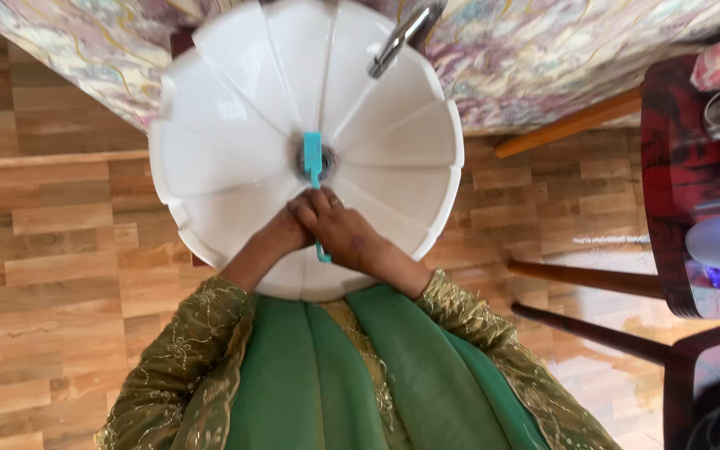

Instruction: The person cleans a white petal-shaped sink using a blue brush. They scrub the inner basin, the area around the silver faucet, and the drain.

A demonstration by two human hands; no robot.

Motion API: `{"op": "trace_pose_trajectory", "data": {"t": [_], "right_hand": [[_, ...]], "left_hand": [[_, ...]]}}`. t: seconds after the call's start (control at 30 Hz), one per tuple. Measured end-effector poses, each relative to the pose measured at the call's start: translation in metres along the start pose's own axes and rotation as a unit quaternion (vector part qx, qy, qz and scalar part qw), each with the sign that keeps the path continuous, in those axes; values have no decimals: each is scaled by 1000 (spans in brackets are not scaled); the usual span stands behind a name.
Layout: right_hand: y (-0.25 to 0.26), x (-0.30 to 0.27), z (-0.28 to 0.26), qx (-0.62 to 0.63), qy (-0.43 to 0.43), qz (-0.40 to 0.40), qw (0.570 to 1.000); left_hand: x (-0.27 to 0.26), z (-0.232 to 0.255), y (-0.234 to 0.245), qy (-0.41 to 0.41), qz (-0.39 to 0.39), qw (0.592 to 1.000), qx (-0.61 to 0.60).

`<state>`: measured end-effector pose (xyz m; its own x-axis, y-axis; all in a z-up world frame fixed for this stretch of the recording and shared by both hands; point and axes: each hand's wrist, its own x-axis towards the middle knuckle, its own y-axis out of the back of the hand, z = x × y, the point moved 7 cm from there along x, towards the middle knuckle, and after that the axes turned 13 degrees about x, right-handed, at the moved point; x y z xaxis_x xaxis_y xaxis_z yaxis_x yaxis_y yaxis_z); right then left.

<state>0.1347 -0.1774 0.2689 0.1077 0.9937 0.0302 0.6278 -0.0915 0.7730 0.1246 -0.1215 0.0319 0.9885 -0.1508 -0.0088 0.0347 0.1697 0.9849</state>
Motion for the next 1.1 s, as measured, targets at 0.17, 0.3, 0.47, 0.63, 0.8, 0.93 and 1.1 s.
{"op": "trace_pose_trajectory", "data": {"t": [0.17,0.3,0.47,0.63,0.8,0.93,1.1], "right_hand": [[-1,-20,-1,17,-60,-104,993],[-3,-27,-20,23,-31,-97,995],[-8,-3,1,22,-9,-34,999],[-8,-11,12,41,5,36,998],[-8,-24,9,120,1,109,987],[6,-33,0,192,-46,107,974],[22,-54,-35,27,-51,9,998]], "left_hand": [[-11,25,-8,-22,-110,992,-65],[-44,56,20,-38,116,991,-52],[-16,-1,14,92,21,994,-46],[-35,11,61,141,51,956,-251],[-51,33,121,100,138,940,-297],[-55,49,156,92,216,938,-255],[-51,46,166,175,103,933,-297]]}}
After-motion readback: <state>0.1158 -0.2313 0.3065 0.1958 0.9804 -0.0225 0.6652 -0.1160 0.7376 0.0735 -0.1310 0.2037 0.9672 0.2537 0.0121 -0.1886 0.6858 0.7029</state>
